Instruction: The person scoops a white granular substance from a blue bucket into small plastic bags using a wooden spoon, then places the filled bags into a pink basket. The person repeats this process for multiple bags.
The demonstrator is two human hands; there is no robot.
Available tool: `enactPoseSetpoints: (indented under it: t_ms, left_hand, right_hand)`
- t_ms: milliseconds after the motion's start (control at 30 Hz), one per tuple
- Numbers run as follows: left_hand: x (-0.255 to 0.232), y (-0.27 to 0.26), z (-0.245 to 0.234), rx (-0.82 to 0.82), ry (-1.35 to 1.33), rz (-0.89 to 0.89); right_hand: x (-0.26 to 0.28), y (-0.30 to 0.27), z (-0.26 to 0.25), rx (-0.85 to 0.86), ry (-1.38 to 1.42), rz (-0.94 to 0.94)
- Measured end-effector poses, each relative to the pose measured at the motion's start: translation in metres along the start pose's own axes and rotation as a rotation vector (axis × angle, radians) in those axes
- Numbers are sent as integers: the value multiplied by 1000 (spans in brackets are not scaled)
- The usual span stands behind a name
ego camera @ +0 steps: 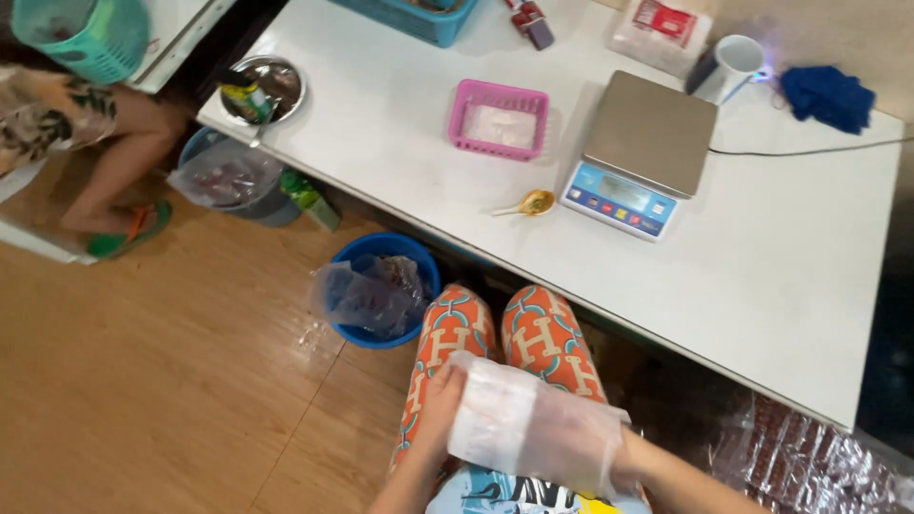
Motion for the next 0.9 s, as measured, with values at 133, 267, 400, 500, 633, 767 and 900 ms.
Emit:
enactPoseSetpoints:
  t_ms: [133,267,400,500,633,767,900]
  left_hand:
    - [-10,-16,16,25,-35,106]
    - [-15,-15,10,107,-22,131]
    - [-10,-14,-6,139,-25,137]
    - [-9,-9,-23,-17,131,365]
    - [-6,3,-75,-397,65,152]
    - [-7,9,-158,-704,-322,158]
    - [-8,9,-205,-787,-504,261]
  right_hand:
    - [-8,22,28,-46,-56,-197]
    - [-26,37,32,-164,-204,-230]
    - [0,23,33,-209,-192,-41]
    - [18,10,32,-156,141,22]
    - [1,3,-8,-52,399,130]
    - [-52,-3,-91,-434,541,188]
    - [-59,-6,-154,-664,564,26]
Point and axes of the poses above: each hand's wrist, its own y-axis towards the middle knuckle, its own z-axis out of the palm, x = y × z, the point moved 2 cm from there along y, towards the middle knuckle, and after that the axes turned 5 degrees about z, right-handed, at the moved point
